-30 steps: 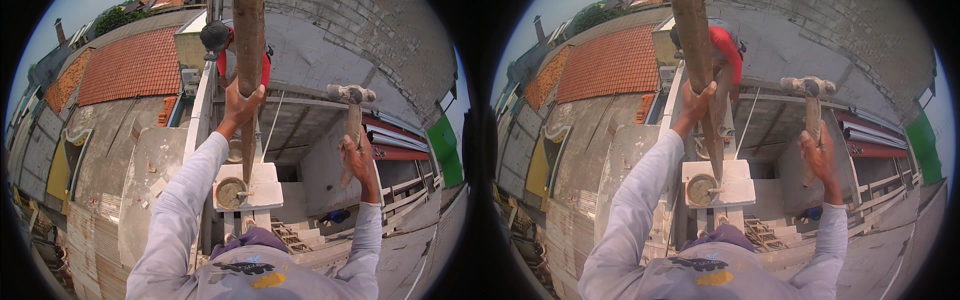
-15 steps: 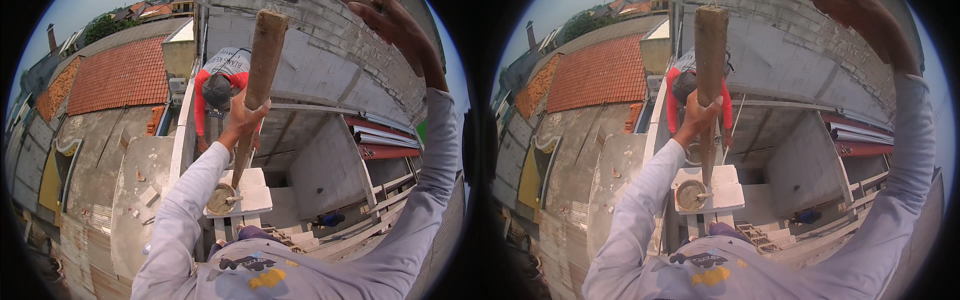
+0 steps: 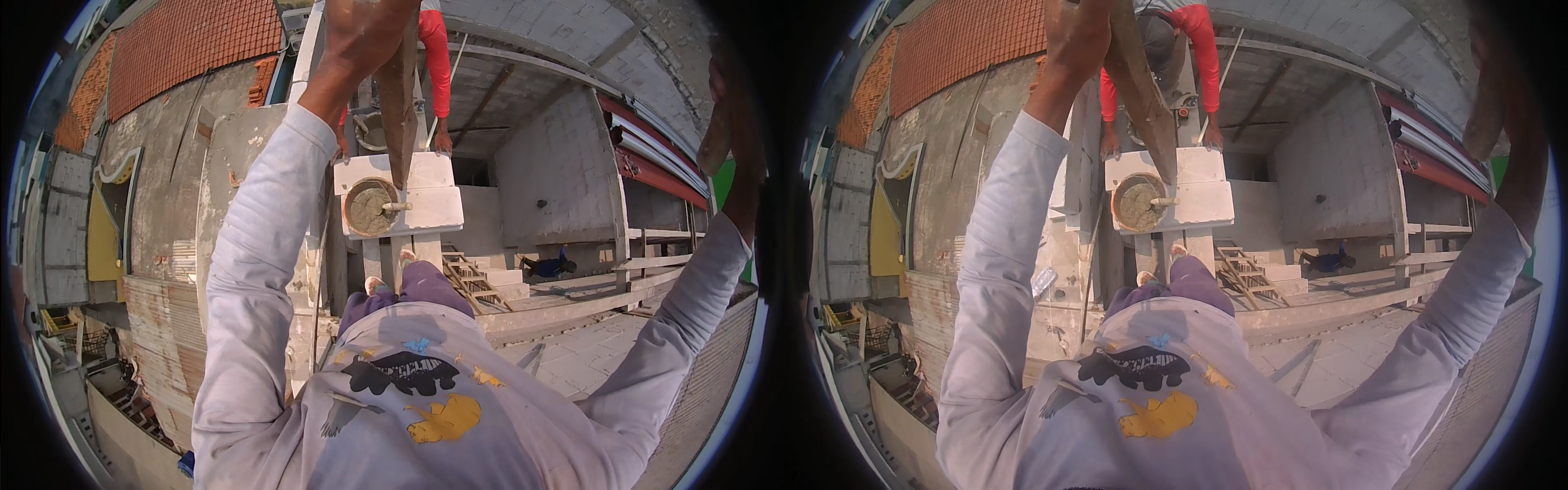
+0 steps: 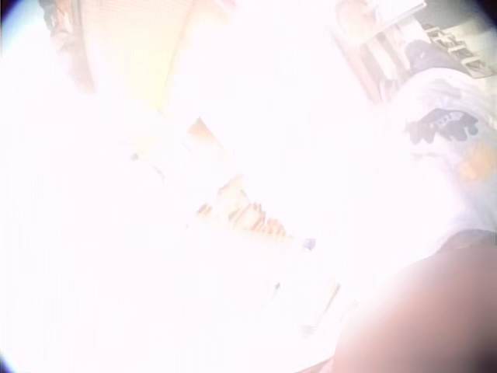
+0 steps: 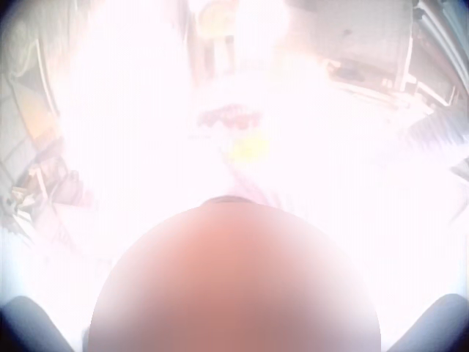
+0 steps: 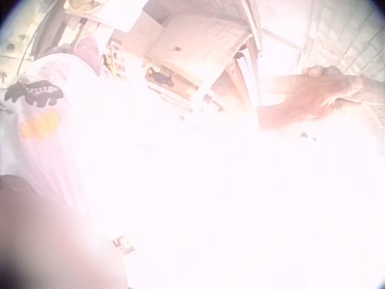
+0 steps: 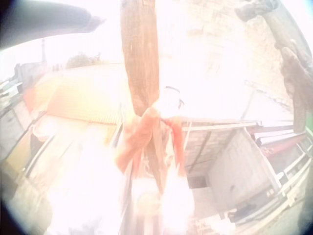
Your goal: The person lays white bricks on a wall using a trowel to apply mortar and a hammer to adjust placement. The person also uses a wooden plank and string line to align the bricks.
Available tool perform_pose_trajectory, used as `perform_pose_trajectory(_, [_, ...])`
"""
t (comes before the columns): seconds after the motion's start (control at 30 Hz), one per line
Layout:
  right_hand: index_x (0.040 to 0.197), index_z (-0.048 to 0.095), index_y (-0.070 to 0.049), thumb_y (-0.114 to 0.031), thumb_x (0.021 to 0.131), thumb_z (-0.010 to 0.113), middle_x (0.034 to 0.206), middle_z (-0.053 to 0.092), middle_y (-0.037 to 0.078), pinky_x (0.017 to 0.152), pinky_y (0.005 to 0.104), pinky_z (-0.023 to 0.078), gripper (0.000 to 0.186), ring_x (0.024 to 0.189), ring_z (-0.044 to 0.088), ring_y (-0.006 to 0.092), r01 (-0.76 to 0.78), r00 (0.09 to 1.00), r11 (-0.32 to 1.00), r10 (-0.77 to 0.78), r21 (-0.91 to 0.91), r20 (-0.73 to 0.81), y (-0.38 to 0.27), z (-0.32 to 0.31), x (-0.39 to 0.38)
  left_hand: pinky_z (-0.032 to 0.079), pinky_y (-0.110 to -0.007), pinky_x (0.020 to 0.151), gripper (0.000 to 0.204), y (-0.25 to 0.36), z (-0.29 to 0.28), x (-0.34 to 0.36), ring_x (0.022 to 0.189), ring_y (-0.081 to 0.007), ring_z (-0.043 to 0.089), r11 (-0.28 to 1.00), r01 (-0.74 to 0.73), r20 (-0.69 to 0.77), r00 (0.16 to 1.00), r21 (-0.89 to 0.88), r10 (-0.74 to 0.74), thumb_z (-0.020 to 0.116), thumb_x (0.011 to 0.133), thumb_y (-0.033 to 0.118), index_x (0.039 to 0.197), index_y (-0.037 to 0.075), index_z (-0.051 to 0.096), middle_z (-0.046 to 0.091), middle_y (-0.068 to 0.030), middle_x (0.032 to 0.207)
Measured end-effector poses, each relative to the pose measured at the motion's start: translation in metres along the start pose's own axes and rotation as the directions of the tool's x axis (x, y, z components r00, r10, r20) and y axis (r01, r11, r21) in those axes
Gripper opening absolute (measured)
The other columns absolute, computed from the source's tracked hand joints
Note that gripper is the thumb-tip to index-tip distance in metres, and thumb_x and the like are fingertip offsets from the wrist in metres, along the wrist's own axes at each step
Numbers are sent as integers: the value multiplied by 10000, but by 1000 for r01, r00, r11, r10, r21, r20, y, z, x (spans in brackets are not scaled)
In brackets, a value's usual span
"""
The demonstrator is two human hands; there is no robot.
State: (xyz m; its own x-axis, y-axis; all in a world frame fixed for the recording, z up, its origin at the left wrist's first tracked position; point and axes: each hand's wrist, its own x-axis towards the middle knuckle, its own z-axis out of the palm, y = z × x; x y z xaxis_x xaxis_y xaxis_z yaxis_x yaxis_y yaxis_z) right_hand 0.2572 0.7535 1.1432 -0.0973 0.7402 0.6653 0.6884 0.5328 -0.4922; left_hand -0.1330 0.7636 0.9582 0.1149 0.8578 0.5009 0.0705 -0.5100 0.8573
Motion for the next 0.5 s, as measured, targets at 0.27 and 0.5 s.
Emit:
perform_pose_trajectory(0.27, [1152,567,-90,-381,1102,563,740,483,-32,506,227,394,296,573,470,44,-540,835,825,500,168,230,90,84,-192,490,-325,833,624,100,-80,-52,924,-136,555,999,-6,-91,996,47,10,700,892,401,1299,-40,529,589,-78,1063])
perform_pose_trajectory(0.5, [1106,556,-53,-192,1034,652,730,539,9,449,266,477,184,543,535,88,-937,344,339,866,79,364,213,154,-380,466,-325,840,730,154,-107,-91,905,-150,518,997,-58,-224,974,-49,46,674,869,433,1359,-64,462,536,-74,1040])
